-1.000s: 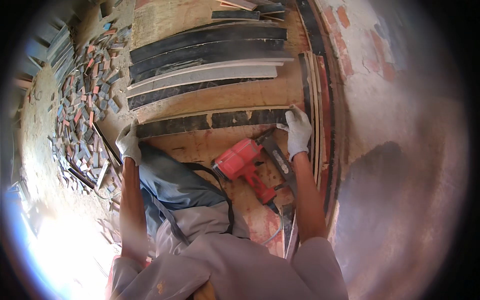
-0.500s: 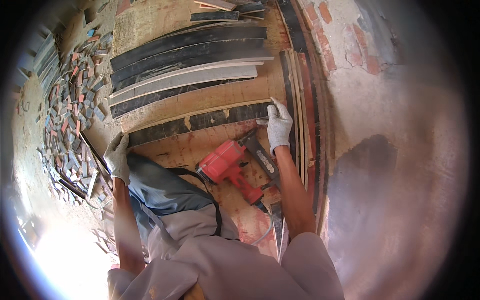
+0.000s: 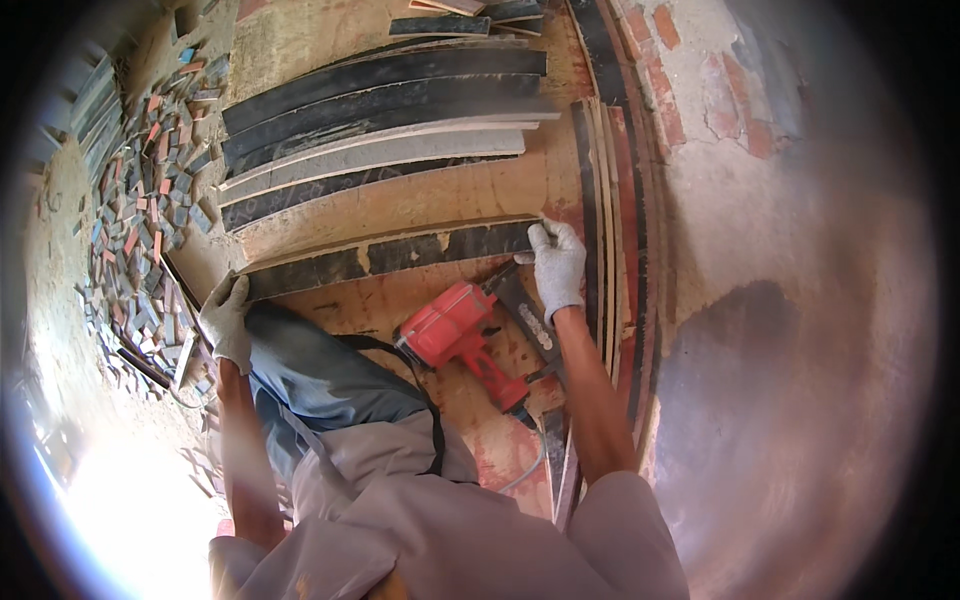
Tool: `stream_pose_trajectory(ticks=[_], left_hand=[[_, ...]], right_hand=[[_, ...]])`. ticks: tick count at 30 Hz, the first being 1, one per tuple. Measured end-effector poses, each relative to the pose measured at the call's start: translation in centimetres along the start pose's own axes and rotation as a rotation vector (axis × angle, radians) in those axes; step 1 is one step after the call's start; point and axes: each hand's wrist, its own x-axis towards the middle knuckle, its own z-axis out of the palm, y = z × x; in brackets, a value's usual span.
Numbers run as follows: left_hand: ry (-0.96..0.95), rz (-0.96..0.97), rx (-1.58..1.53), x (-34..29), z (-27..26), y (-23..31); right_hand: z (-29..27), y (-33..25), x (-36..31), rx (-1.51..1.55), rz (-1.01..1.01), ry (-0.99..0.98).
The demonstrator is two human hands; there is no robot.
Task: The person sits on the floor and installs wooden floorboards one by one. They place each board into position and secure it using a red nail gun. The person repeats this process for several boards, gradually covering the floor area.
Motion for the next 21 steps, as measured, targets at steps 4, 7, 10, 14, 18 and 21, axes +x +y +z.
stream_pose_trajectory(ticks=[4,7,10,14,18,21], left_hand=[[0.011,-0.006,0.046,0.0,0.3,0.3],[0.012,-0.004,0.062,0.2,-0.1,0.1],[-0.011,0.007,0.128,0.3,0.1,0.5],[0.008,0.014,0.177,0.4,0.2,0.6],[0.009,0.015,0.196,0.1,0.4,1.4],[-0.017,0.004,0.191,0.2,0.2,1.4]], right_hand=[[0.0,0.7,0.0,-0.022,-0.035,0.041],[0.1,0.3,0.0,-0.022,-0.032,0.021],[-0.4,0.3,0.4,-0.029,-0.001,0.025],[0.7,-0.9,-0.2,0.004,0.01,0.061],[0.8,-0.3,-0.1,0.091,0.02,0.107],[1.0,-0.1,-0.2,0.124,0.032,0.146]])
